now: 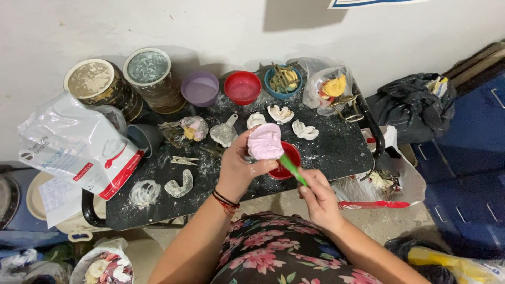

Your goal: Mixing pink dental material in a bowl and applying it to dental impressions on a workbench

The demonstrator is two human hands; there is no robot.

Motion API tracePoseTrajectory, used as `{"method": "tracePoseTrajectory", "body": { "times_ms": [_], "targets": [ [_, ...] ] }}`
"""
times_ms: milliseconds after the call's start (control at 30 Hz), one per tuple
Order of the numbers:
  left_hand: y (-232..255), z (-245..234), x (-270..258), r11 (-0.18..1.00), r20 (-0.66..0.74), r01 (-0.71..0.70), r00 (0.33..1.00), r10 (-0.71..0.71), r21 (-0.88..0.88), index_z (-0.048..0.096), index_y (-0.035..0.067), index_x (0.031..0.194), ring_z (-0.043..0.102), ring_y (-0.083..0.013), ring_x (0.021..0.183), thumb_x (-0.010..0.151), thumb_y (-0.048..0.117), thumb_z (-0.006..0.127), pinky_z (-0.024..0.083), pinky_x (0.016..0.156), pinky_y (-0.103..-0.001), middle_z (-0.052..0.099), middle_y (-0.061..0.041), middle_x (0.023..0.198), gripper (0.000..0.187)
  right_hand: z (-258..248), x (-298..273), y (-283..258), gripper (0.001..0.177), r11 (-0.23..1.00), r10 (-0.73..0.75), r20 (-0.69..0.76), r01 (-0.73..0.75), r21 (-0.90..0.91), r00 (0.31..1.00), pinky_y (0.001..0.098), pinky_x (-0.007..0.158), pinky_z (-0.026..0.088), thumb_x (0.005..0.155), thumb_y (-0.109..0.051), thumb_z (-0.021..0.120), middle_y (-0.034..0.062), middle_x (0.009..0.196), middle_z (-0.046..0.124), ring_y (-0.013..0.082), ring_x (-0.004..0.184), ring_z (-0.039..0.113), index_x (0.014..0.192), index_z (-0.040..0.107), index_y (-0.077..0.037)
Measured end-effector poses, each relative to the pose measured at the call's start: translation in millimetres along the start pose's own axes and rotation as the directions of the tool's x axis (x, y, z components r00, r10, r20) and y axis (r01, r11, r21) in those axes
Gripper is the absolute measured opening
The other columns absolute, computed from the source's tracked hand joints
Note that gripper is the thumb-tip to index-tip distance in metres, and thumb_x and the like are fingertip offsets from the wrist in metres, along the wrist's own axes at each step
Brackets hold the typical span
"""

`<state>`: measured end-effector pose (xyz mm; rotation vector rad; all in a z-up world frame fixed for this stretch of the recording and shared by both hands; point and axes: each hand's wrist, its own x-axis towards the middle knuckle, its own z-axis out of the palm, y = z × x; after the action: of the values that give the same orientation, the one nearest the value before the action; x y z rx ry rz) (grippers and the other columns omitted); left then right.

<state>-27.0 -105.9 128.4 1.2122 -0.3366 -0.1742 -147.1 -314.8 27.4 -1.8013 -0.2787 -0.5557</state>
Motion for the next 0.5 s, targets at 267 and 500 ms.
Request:
{"method": "tracePoseTrajectory", "body": {
  "times_ms": [267, 500],
  "targets": [
    [31, -41, -7, 0.956, -0.059, 0.045, 0.998, -0.03, 0.289, 0.055, -0.01, 0.141, 0.059, -0.038, 0.126, 0.056, 0.018, 0.102, 0.047, 0.108, -0.05, 0.065, -0.029, 0.13, 0.101, -8, 17, -23, 0.047, 0.802, 0.468, 0.007, -0.428, 0.417, 0.884, 0.0314, 0.055, 0.057, 0.101, 0.002, 0.044, 0.0223, 0.098, 0.067, 0.0214, 0.067, 0.064, 0.147, 0.048, 0.008],
    [0, -103, -38, 0.758, -0.212, 0.288, 0.957, -0.2, 0.585, 0.052, -0.007, 0.141, 0.057, -0.0447, 0.133, 0.051, 0.017, 0.106, 0.045, 0.113, -0.055, 0.062, -0.029, 0.132, 0.108, -36, 31, 27, 0.02, 0.822, 0.474, -0.042, -0.459, -0.337, 0.88, 0.0462, 0.102, 0.047, 0.096, -0.007, 0.069, 0.0136, 0.104, 0.074, 0.0344, 0.107, 0.068, 0.114, 0.078, -0.008]
  ]
}}
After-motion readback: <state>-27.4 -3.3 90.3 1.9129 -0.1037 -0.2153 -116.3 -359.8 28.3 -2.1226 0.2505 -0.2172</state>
